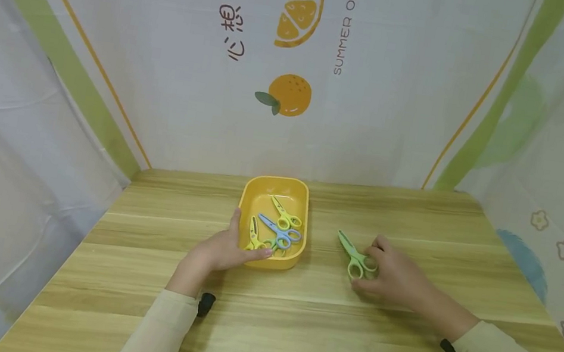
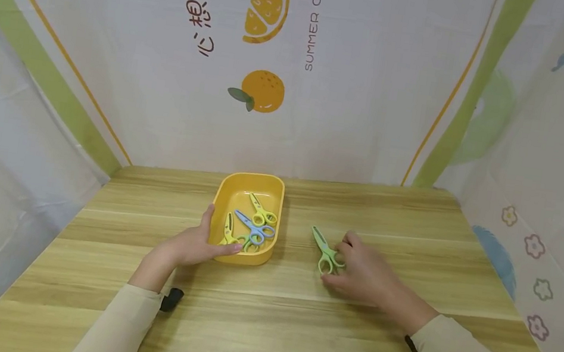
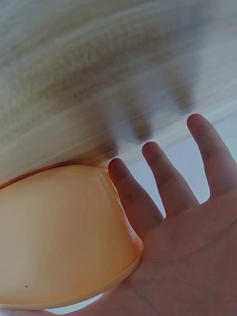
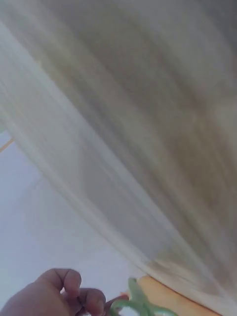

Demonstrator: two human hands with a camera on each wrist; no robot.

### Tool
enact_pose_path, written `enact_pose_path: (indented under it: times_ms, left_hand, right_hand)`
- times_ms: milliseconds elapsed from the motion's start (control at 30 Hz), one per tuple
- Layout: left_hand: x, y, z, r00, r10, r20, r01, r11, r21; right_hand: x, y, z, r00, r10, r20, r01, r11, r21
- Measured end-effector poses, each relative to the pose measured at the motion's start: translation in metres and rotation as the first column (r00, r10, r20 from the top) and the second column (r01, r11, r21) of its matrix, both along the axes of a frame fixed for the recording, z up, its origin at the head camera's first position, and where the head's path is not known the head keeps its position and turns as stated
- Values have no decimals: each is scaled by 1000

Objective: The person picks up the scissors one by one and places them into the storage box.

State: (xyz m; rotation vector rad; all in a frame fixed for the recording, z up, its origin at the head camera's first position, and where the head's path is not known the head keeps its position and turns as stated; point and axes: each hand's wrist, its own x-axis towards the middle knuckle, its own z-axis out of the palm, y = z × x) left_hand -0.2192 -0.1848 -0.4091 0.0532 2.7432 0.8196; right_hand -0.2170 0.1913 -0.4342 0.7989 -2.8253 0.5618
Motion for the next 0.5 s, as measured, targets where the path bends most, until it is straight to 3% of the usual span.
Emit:
enact_pose_path:
  times_ms: [200,500]
  left_hand:
    - [0,0,0,1000,1,-8,-1,1000,13]
    - [1,0,0,1000,-6,-2,6,1000,16]
  right_hand:
    - [-3,0,7,987,46,-153,-64,991,-118]
    - [-3,-5,19,997,25,-77,-46,958,-282]
